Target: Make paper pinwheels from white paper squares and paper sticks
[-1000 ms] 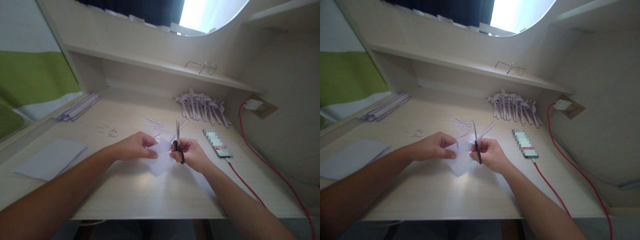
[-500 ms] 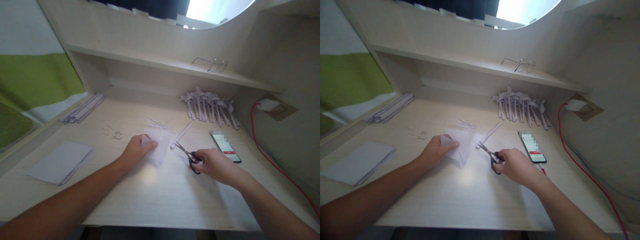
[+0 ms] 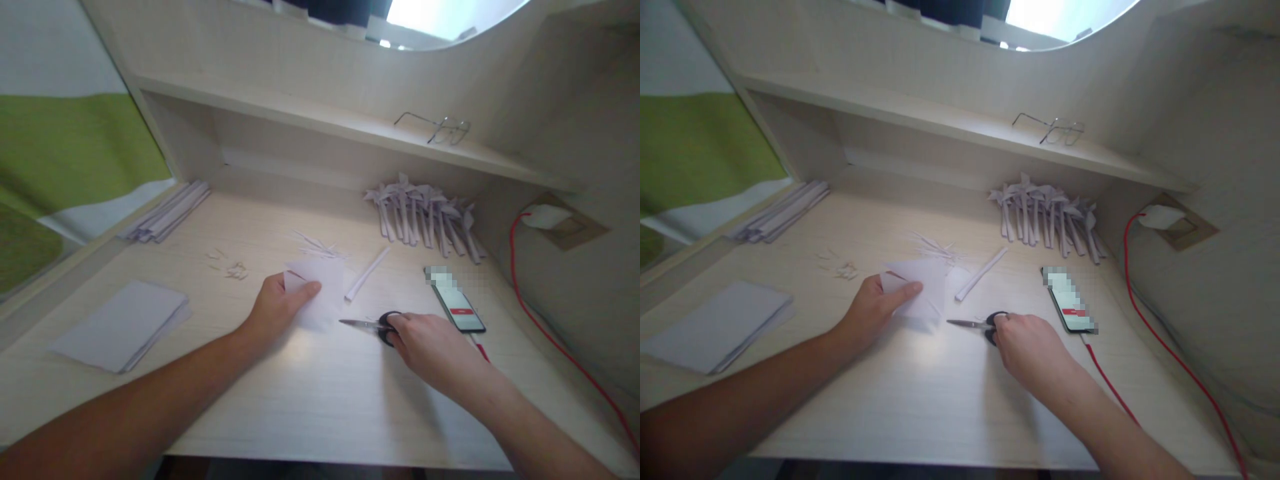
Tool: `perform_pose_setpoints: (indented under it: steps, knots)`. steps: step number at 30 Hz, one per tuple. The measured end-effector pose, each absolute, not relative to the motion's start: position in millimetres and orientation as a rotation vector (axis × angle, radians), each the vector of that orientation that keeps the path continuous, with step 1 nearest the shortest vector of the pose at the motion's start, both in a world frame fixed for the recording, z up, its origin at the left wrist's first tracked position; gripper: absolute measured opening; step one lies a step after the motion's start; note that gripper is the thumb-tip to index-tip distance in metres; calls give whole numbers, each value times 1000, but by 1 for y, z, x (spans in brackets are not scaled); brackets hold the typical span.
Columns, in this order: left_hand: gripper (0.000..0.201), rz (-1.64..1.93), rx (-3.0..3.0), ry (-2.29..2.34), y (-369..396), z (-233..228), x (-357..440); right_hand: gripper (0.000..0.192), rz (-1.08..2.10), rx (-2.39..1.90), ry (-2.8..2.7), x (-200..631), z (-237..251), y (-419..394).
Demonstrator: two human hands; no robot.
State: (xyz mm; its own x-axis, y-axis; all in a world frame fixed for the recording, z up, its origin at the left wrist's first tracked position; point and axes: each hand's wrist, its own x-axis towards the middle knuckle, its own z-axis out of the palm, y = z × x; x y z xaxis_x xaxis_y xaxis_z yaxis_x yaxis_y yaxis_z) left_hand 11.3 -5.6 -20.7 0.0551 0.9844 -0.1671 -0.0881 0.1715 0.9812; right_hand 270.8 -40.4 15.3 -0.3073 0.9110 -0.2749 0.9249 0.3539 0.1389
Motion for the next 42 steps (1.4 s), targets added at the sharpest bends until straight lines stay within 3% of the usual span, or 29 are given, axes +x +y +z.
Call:
perform_pose_setpoints:
  steps: [17, 21, 25, 28, 42]
  knots:
    - [40, 1131, 1164, 1272, 5, -27, 25, 16, -69, 1768, 2624, 262, 19, -34]
    - [42, 1085, 1108, 1195, -2, -26, 25, 20, -519, 1861, 3066, 256, 14, -35]
    - [43, 1043, 1012, 1045, -11, -26, 22, 27, -823, 1429, 3311, 250, 16, -34]
    - [41, 1047, 976, 1024, -15, -25, 19, 21, -957, 1303, 3329, 246, 19, -35]
    - [34, 944, 1079, 1056, -23, -19, 15, 9, -1533, 1738, 3117, 238, 7, -42]
